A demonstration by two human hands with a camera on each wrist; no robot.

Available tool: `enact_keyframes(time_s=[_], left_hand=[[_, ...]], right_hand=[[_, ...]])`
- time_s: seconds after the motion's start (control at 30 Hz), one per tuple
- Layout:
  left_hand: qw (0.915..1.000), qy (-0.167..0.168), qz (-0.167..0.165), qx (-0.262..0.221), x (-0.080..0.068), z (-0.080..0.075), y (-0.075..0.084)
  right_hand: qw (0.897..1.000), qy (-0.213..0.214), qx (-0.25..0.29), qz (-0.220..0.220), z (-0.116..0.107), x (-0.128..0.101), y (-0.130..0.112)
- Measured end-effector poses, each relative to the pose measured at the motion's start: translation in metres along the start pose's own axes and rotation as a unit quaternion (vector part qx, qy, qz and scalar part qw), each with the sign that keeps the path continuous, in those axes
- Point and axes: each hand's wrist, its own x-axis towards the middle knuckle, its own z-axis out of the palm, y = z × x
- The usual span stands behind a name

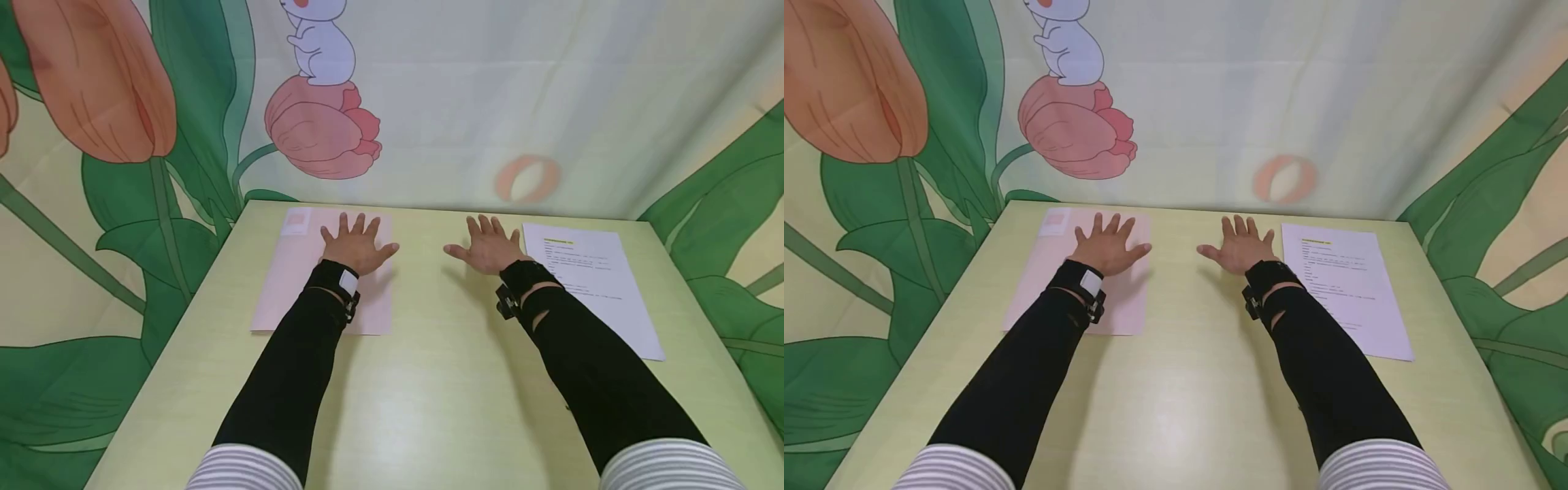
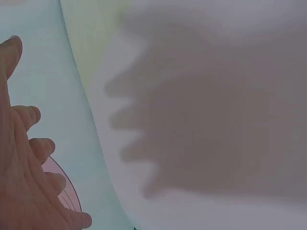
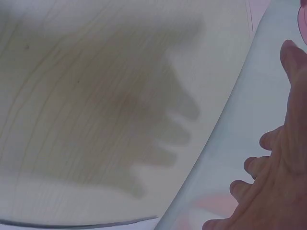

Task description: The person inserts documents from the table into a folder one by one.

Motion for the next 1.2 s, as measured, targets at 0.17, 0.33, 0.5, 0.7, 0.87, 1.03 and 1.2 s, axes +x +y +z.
enact_keyframes(time_s=[0.17, 0.33, 0.5, 0.7, 0.87, 1.03, 1.2], left_hand=[[0.9995, 0.009, 0.012, -0.026, -0.011, -0.003, -0.013], [0.9987, -0.007, -0.011, -0.048, -0.031, 0.0, -0.049], [0.9972, -0.035, -0.05, -0.044, -0.055, 0.01, -0.09], [0.9968, -0.022, -0.045, -0.062, -0.067, 0.03, -0.107], [0.9971, -0.013, -0.034, -0.067, -0.067, 0.043, -0.104], [0.9973, -0.011, -0.041, -0.06, -0.065, 0.051, -0.089], [0.9965, -0.011, -0.054, -0.062, -0.065, 0.055, -0.065]], right_hand=[[0.999, 0.029, 0.007, -0.023, 0.003, -0.005, -0.009], [0.997, 0.045, 0.034, -0.061, 0.017, -0.01, -0.023], [0.993, 0.034, 0.071, -0.094, 0.029, -0.019, -0.042], [0.989, 0.009, 0.086, -0.116, 0.037, -0.021, -0.062], [0.987, -0.003, 0.104, -0.122, 0.045, -0.028, -0.074], [0.985, -0.01, 0.114, -0.128, 0.057, -0.035, -0.078], [0.985, -0.017, 0.112, -0.127, 0.068, -0.041, -0.079]])
